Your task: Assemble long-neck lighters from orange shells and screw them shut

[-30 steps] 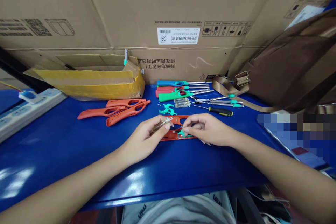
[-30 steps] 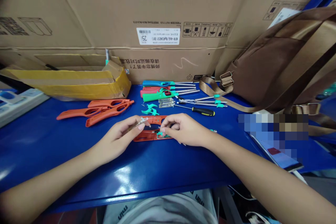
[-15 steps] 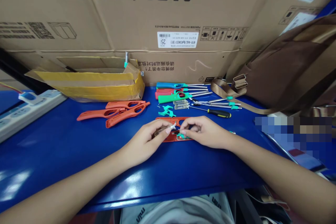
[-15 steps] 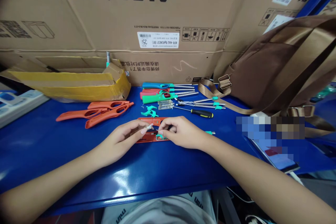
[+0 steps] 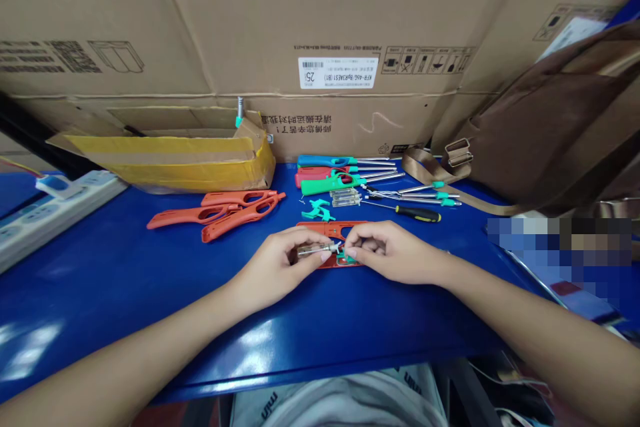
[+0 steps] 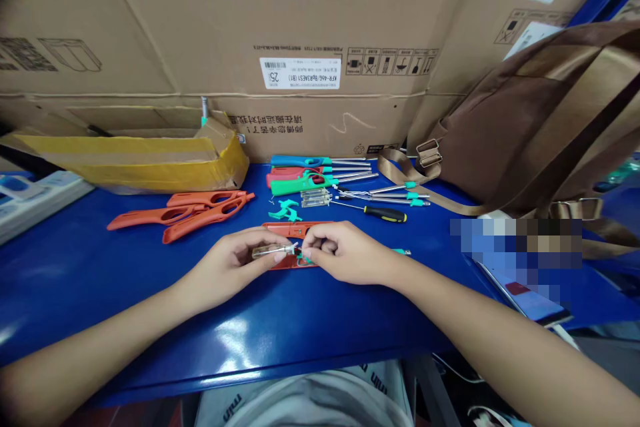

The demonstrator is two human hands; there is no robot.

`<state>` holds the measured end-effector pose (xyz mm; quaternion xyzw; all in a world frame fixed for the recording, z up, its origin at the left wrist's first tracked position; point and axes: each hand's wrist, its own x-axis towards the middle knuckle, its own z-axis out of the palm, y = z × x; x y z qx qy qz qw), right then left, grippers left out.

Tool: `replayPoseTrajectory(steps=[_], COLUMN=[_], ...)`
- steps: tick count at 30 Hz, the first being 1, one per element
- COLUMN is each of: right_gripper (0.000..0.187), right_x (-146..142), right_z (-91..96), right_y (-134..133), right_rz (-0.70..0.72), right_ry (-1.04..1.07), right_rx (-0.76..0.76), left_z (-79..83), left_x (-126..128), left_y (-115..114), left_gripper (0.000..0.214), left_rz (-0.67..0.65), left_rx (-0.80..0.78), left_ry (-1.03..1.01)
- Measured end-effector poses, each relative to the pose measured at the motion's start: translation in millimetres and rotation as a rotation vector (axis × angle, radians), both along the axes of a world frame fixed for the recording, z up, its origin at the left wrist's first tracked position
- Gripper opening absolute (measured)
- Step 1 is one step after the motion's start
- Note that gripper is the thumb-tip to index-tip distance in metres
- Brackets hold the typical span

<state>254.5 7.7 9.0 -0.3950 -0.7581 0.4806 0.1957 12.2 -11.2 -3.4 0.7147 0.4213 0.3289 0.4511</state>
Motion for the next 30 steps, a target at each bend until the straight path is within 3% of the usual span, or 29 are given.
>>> replayPoseTrajectory(steps=[30], right_gripper=[0.019], right_x=[-1.0], right_z=[3.6], right_y=[-1.3], right_rz=[0.028], right_ry=[-0.016], right_rx=[0.002], left_z=[-0.2], left_x=[-1.3], left_y=[0.8], left_gripper=[0.021], left_rz=[-0.037], left_rx=[0.040], left_ry=[0.009])
